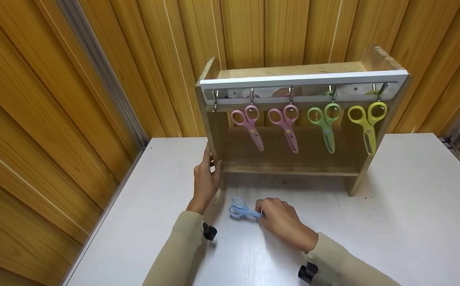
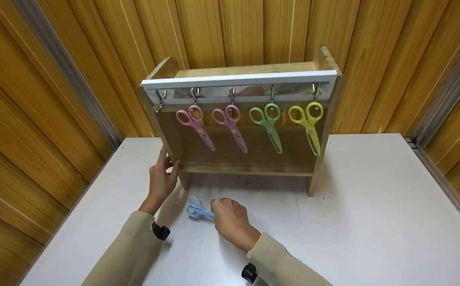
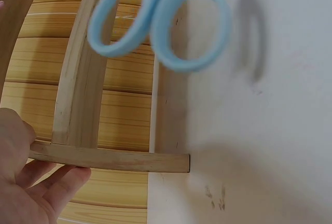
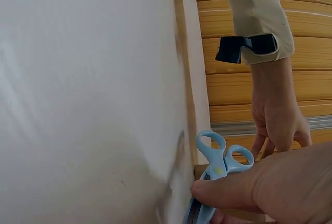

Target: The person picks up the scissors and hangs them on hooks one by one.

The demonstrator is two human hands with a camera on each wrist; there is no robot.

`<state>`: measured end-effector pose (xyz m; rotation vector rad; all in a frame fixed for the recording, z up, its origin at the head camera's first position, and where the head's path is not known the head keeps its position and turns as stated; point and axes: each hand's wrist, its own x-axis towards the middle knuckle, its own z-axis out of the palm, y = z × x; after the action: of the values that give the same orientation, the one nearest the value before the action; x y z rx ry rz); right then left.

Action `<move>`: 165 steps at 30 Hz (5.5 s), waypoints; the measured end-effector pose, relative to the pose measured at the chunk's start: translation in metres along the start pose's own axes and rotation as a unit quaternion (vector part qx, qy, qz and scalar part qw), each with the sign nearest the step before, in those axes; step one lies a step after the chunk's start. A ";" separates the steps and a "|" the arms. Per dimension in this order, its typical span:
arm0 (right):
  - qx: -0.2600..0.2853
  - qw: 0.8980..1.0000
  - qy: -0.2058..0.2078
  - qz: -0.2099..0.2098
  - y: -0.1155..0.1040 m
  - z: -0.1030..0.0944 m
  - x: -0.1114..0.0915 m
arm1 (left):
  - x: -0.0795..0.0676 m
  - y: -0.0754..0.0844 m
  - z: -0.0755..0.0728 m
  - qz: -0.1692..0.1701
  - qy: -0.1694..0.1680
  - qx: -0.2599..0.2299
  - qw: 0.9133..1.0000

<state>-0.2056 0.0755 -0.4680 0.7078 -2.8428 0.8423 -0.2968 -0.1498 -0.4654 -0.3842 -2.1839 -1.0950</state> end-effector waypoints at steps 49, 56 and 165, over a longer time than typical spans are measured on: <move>0.147 0.964 0.179 -0.129 -0.076 -0.101 0.063 | -0.001 0.004 0.000 -0.031 -0.005 0.004 1.000; 0.179 0.958 0.192 -0.113 -0.080 -0.095 0.077 | 0.000 0.003 0.001 -0.027 -0.010 0.008 1.000; 0.228 0.925 0.298 -0.057 -0.063 -0.029 0.111 | 0.000 0.000 0.002 0.004 0.014 0.018 1.000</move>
<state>-0.2767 -0.0010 -0.3882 0.5233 -2.0649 1.4308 -0.2979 -0.1484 -0.4659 -0.3592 -2.1725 -1.0483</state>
